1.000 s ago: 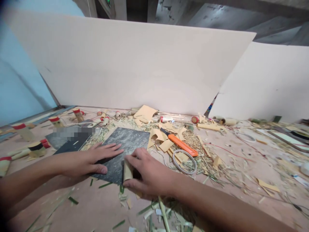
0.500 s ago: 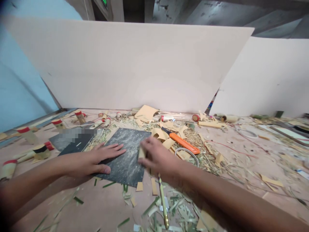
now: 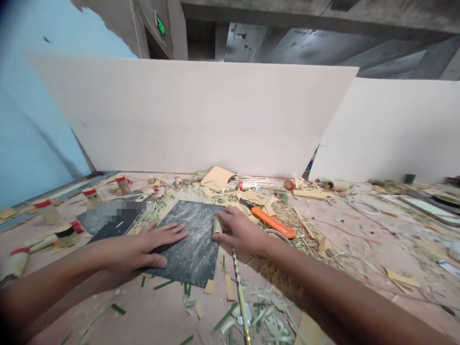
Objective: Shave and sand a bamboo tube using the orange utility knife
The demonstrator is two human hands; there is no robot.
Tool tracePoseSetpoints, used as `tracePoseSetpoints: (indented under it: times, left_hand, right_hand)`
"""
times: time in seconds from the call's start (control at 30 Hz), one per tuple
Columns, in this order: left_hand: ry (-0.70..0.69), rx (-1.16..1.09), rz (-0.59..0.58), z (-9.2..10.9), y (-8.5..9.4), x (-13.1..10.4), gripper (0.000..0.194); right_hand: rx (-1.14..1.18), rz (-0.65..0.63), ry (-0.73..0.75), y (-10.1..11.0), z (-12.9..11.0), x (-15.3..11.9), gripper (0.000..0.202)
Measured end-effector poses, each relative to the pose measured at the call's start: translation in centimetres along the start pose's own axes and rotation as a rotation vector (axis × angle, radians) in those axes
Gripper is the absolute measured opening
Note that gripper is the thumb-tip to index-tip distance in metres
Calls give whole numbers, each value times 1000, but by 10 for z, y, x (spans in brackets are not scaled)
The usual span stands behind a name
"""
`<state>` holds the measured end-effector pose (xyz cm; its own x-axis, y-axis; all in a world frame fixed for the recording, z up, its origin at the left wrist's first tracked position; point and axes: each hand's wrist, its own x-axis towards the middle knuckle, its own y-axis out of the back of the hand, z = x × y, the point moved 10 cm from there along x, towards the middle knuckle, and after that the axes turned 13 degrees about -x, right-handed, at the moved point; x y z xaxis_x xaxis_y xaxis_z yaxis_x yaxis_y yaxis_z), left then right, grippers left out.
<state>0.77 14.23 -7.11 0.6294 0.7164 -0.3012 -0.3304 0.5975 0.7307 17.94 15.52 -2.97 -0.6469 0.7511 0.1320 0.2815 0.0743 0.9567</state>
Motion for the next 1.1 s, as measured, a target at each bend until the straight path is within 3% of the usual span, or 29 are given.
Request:
tracePoseSetpoints:
  times: [0.07, 0.17, 0.3, 0.33, 0.43, 0.57, 0.73, 0.87, 1.0, 1.1]
  left_hand:
    - [1, 11, -17, 0, -1, 0, 74]
    - [9, 6, -29, 0, -2, 0, 76]
    - [-22, -14, 2, 0, 1, 0, 75]
    - [-33, -17, 0, 0, 1, 0, 74]
    - [-65, -26, -4, 1, -1, 0, 74]
    - [-11, 11, -9, 1, 0, 1, 75]
    - [10, 26, -34, 4, -1, 0, 76]
    - [-5, 14, -22, 2, 0, 0, 76]
    - [-26, 12, -18, -1, -1, 2, 76]
    - [-37, 27, 1, -2, -1, 4, 75]
  right_hand:
    - [25, -11, 43, -2, -4, 0, 40]
    - [68, -82, 263, -7, -25, -4, 58]
    - [18, 1, -14, 3, 6, 0, 47]
    - [46, -5, -22, 2, 6, -1, 45]
    - [119, -133, 237, -13, -23, -6, 63]
    - [74, 0, 21, -6, -3, 0, 50]
    - [117, -92, 169, -14, -18, 0, 60]
    - [52, 9, -11, -3, 4, 2, 45]
    - [140, -114, 188, -13, -19, -2, 60]
    - [55, -8, -3, -3, 2, 1, 47]
